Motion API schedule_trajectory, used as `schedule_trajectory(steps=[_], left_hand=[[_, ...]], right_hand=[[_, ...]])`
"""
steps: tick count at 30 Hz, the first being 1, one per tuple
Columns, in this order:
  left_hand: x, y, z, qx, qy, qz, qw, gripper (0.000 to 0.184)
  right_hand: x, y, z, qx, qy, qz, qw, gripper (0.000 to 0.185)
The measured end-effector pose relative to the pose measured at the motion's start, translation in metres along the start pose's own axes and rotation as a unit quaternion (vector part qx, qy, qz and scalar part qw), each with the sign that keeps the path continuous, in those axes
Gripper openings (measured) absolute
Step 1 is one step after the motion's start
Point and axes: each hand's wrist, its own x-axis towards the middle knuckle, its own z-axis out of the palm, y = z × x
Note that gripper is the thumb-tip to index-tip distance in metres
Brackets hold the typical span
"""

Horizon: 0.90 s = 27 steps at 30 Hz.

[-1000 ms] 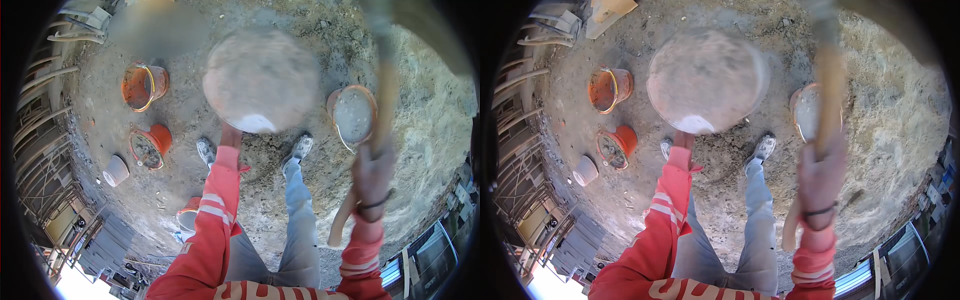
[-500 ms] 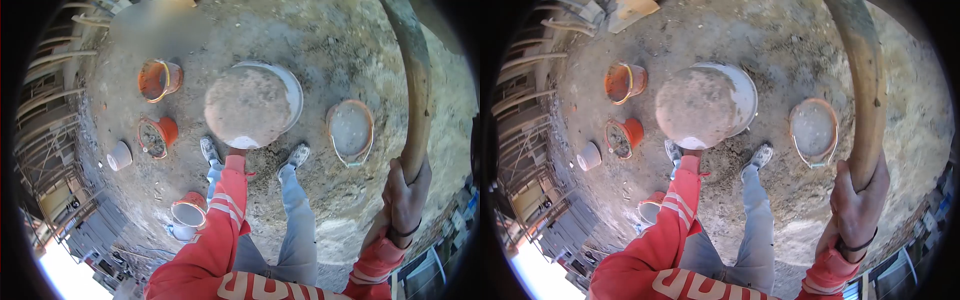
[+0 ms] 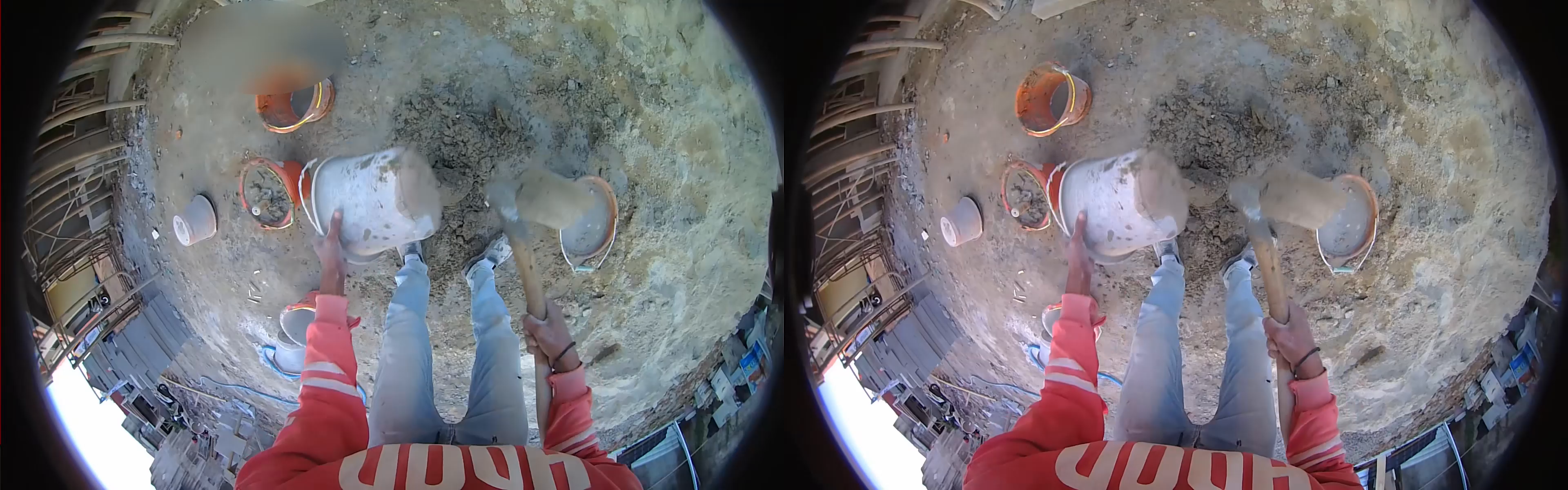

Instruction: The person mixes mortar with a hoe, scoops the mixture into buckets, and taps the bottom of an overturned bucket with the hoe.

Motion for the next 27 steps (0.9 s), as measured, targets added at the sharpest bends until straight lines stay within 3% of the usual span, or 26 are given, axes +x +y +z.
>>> schedule_trajectory(steps=[1,3,4,6,7,9,13,16,17,19,20,22,27], left_hand=[[0.000,-0.007,-0.020,-0.002,-0.003,-0.004,1.000,0.055],[0.000,-0.026,-0.050,0.277,0.027,0.022,0.960,0.047],[0.000,-0.039,-0.056,0.276,0.019,0.018,0.961,0.047],[-0.001,-0.069,-0.058,0.478,0.036,0.028,0.877,0.044],[-0.001,-0.083,-0.064,0.476,0.024,0.026,0.879,0.044],[0.002,-0.120,-0.082,0.553,0.025,-0.045,0.832,0.040],[0.014,-0.181,-0.111,0.509,-0.114,-0.129,0.844,0.038],[0.007,-0.160,-0.090,0.613,-0.140,-0.079,0.774,0.031],[0.002,-0.142,-0.074,0.617,-0.147,-0.070,0.770,0.031],[-0.008,-0.121,-0.044,0.497,-0.260,0.012,0.828,0.027],[-0.013,-0.122,-0.029,0.500,-0.302,0.107,0.804,0.024],[-0.042,-0.092,0.028,0.424,-0.399,0.079,0.809,0.024],[-0.151,-0.059,0.190,0.415,-0.580,0.174,0.679,0.035]], right_hand=[[0.004,0.018,0.007,0.005,-0.017,0.038,0.999,0.015],[0.002,0.042,0.019,0.011,-0.025,0.078,0.997,0.015],[-0.001,0.052,0.023,0.012,-0.022,0.105,0.994,0.015],[-0.012,0.066,0.025,0.029,-0.021,0.147,0.988,0.014],[-0.015,0.075,0.022,0.033,-0.010,0.151,0.988,0.014],[-0.021,0.098,0.011,0.065,0.001,0.168,0.984,0.013],[-0.026,0.142,-0.019,0.060,0.095,0.184,0.976,0.017],[-0.016,0.198,-0.051,0.034,0.133,0.192,0.972,0.017],[-0.006,0.222,-0.061,0.023,0.147,0.193,0.970,0.017],[0.016,0.266,-0.082,0.066,0.148,0.204,0.966,0.018],[0.028,0.285,-0.089,0.096,0.146,0.216,0.961,0.020],[0.051,0.324,-0.098,0.103,0.157,0.225,0.956,0.021],[0.078,0.395,-0.106,0.038,0.193,0.265,0.944,0.027]])
